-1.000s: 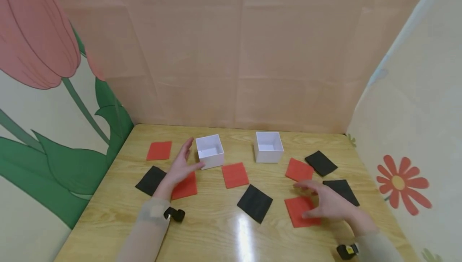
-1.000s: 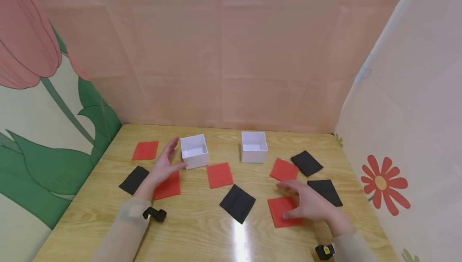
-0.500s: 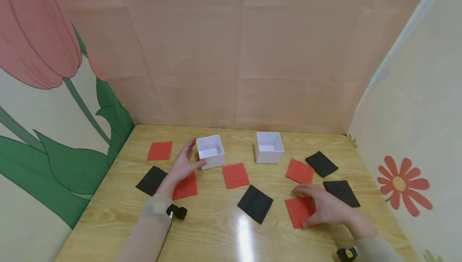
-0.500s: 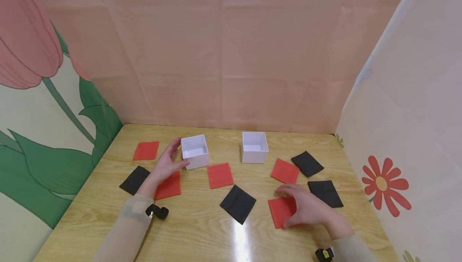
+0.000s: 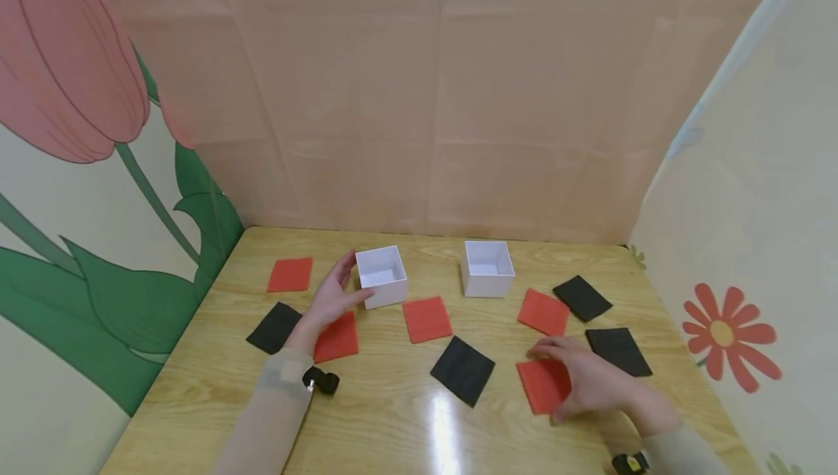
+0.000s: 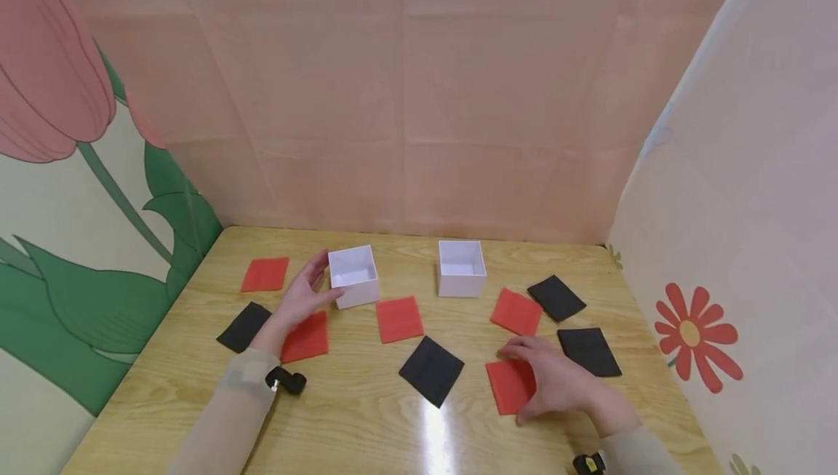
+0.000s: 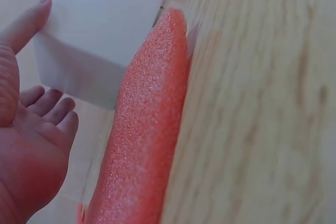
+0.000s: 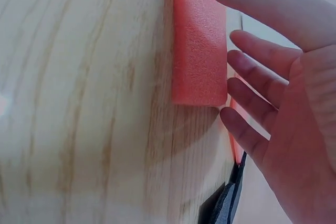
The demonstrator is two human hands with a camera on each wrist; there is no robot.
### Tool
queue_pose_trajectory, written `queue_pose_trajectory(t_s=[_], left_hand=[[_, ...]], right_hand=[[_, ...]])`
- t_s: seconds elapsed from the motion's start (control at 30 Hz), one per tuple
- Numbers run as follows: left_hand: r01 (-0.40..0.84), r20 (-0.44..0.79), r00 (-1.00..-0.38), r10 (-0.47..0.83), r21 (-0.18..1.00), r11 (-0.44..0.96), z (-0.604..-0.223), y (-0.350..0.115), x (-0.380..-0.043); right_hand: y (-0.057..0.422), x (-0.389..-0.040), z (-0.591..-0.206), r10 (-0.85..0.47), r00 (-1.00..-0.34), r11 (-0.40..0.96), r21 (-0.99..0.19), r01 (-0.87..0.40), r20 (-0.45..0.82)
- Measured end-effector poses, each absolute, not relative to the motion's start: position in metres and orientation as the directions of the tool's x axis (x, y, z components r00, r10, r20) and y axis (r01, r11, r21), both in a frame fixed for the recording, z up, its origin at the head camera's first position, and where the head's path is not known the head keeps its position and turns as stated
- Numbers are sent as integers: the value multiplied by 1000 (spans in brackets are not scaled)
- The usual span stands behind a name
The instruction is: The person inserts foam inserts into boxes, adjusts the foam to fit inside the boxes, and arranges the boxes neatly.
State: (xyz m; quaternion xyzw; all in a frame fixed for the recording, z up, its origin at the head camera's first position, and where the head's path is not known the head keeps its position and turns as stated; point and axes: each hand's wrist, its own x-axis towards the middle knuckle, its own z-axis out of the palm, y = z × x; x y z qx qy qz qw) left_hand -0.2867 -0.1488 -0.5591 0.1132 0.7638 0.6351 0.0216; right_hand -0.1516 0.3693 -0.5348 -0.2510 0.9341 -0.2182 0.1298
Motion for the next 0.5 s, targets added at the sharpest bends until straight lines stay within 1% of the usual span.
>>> queue_pose_trajectory(t_s=[0.23, 0.5], left_hand=[[108, 78, -977, 198, 983, 150, -560, -150, -289], [113, 83, -975, 207, 983, 141, -560, -150, -290]], right_hand=[[369, -152, -537, -539, -834, 781, -443, -440, -121], [369, -151, -541, -507, -848, 808, -426, -406, -154]])
